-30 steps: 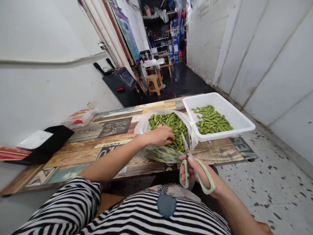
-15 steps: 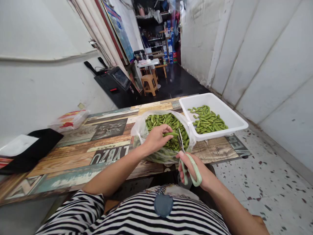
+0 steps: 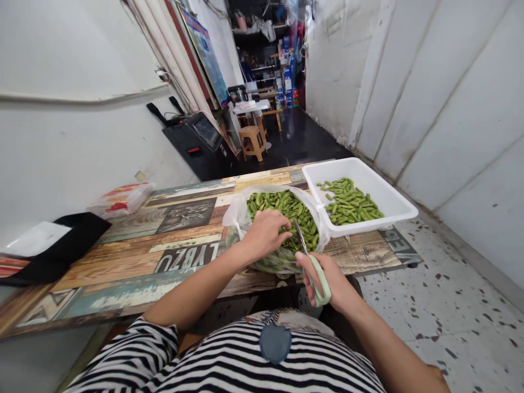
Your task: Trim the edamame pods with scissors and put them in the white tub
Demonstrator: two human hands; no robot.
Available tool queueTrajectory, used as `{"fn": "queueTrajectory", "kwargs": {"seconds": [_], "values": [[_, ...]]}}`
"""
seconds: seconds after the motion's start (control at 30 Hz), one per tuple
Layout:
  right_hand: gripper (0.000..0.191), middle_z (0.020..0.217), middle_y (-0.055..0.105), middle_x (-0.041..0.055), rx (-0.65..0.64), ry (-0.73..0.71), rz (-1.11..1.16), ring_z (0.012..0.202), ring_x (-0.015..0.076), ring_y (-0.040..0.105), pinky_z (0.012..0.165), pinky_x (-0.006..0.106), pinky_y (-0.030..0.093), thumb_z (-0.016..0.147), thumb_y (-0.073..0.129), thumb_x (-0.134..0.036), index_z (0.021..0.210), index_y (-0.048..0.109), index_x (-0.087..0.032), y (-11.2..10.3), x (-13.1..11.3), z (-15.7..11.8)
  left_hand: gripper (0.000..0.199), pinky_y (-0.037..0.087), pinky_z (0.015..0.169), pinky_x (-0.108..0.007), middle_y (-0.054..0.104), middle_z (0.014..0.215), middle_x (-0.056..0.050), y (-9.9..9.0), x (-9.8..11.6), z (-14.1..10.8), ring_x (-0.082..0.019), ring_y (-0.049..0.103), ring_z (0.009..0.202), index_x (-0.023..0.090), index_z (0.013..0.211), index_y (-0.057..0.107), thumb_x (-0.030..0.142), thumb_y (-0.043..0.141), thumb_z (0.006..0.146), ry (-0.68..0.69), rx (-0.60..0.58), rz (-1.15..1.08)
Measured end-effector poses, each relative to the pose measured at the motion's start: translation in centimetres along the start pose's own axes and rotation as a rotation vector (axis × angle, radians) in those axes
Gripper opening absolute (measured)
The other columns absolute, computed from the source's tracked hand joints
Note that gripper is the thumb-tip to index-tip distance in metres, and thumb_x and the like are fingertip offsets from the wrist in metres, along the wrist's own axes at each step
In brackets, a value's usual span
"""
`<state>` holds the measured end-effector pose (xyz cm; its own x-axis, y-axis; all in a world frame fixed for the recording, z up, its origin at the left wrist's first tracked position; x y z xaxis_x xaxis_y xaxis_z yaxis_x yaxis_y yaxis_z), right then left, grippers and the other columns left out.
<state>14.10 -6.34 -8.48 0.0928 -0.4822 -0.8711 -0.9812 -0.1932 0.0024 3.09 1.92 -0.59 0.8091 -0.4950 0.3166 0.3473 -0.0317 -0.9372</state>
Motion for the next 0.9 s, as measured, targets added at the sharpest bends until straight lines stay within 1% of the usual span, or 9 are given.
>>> {"fn": "queueTrajectory", "kwargs": {"seconds": [0.07,0.13,0.2,0.27,0.33,0.4,0.63,0.77,0.9], "values": [[0.042,0.045,0.044,-0.0072,-0.007,-0.014,0.056,0.03,0.0079,0.04,0.028,0.02,0.034,0.075,0.055,-0.06,0.084,0.053,-0.019,-0.2,0.0,-0.1,0.014,0.043,0.083,-0.035,0.066,0.081,-0.008,-0.1,-0.2,0.2,-0.022,0.059,0.088,0.016,0.075,0.065,0.028,0.058,0.079,-0.011,0.006,-0.038],[0.042,0.051,0.048,-0.0054,-0.085,-0.058,0.172,0.036,0.0093,0.046,0.034,0.022,0.04,0.078,0.053,-0.06,0.089,0.053,-0.019,0.0,-0.3,-0.3,0.016,0.046,0.075,-0.032,0.066,0.076,-0.006,-0.1,-1.0,0.4,-0.019,0.061,0.077,0.015,0.073,0.063,0.027,0.055,0.08,-0.075,0.023,-0.188],[0.043,0.058,0.053,-0.003,-0.181,-0.094,0.284,0.045,0.0112,0.052,0.043,0.025,0.046,0.08,0.049,-0.06,0.093,0.052,-0.019,0.4,-0.6,-0.6,0.012,0.049,0.067,-0.029,0.065,0.071,-0.004,-0.1,-2.1,0.6,-0.016,0.061,0.066,0.015,0.074,0.06,0.025,0.056,0.079,-0.186,0.056,-0.452],[0.044,0.062,0.055,-0.0017,-0.223,-0.093,0.339,0.049,0.0124,0.054,0.048,0.027,0.048,0.081,0.048,-0.06,0.093,0.051,-0.018,0.7,-0.6,-0.8,0.007,0.05,0.062,-0.027,0.065,0.068,-0.003,0.5,-2.9,0.6,-0.013,0.062,0.06,0.014,0.077,0.056,0.021,0.059,0.076,-0.3,0.074,-0.788],[0.045,0.061,0.055,-0.002,-0.207,-0.072,0.347,0.049,0.0126,0.053,0.048,0.028,0.048,0.079,0.051,-0.061,0.092,0.051,-0.018,0.8,-0.4,-0.8,0.011,0.053,0.061,-0.027,0.065,0.066,-0.003,1.3,-3.1,0.5,-0.013,0.064,0.059,0.013,0.077,0.053,0.016,0.062,0.073,-0.394,0.084,-1.08],[0.047,0.06,0.054,-0.0025,-0.179,-0.062,0.337,0.048,0.0127,0.053,0.048,0.028,0.048,0.076,0.054,-0.063,0.092,0.05,-0.019,0.8,-0.3,-0.7,0.017,0.054,0.063,-0.028,0.065,0.063,-0.003,1.8,-3.0,0.2,-0.013,0.065,0.058,0.012,0.074,0.05,0.015,0.066,0.07,-0.446,0.112,-1.242],[0.049,0.058,0.055,-0.0026,-0.178,-0.076,0.3,0.046,0.0124,0.053,0.047,0.027,0.047,0.076,0.052,-0.064,0.094,0.049,-0.018,1.0,-0.7,-0.3,0.027,0.055,0.063,-0.028,0.066,0.06,-0.004,2.4,-2.4,-0.9,-0.014,0.066,0.058,0.012,0.068,0.049,0.02,0.074,0.065,-0.457,0.177,-1.386],[0.047,0.053,0.052,-0.0047,-0.152,-0.102,0.284,0.038,0.0101,0.048,0.038,0.024,0.043,0.076,0.053,-0.063,0.091,0.05,-0.018,1.1,-1.3,-0.4,0.03,0.055,0.063,-0.028,0.066,0.061,-0.003,2.6,-2.0,-1.1,-0.013,0.065,0.057,0.012,0.065,0.047,0.022,0.076,0.063,-0.48,0.149,-1.389],[0.046,0.045,0.045,-0.0077,-0.134,-0.071,0.246,0.03,0.0068,0.038,0.029,0.02,0.036,0.076,0.053,-0.062,0.086,0.051,-0.017,0.9,-1.0,-0.4,0.03,0.054,0.058,-0.027,0.066,0.062,-0.004,2.3,-2.1,-1.3,-0.012,0.063,0.054,0.013,0.063,0.046,0.021,0.074,0.065,-0.503,0.1,-1.354]]}}
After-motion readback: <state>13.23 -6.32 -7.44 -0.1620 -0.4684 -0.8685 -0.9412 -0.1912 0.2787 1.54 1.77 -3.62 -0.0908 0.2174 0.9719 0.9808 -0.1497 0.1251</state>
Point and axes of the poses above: each hand's wrist, its own z-axis towards the middle knuckle, its own y-axis out of the palm, x = y × z, the point moved 7 cm from there along z, towards the middle knuckle
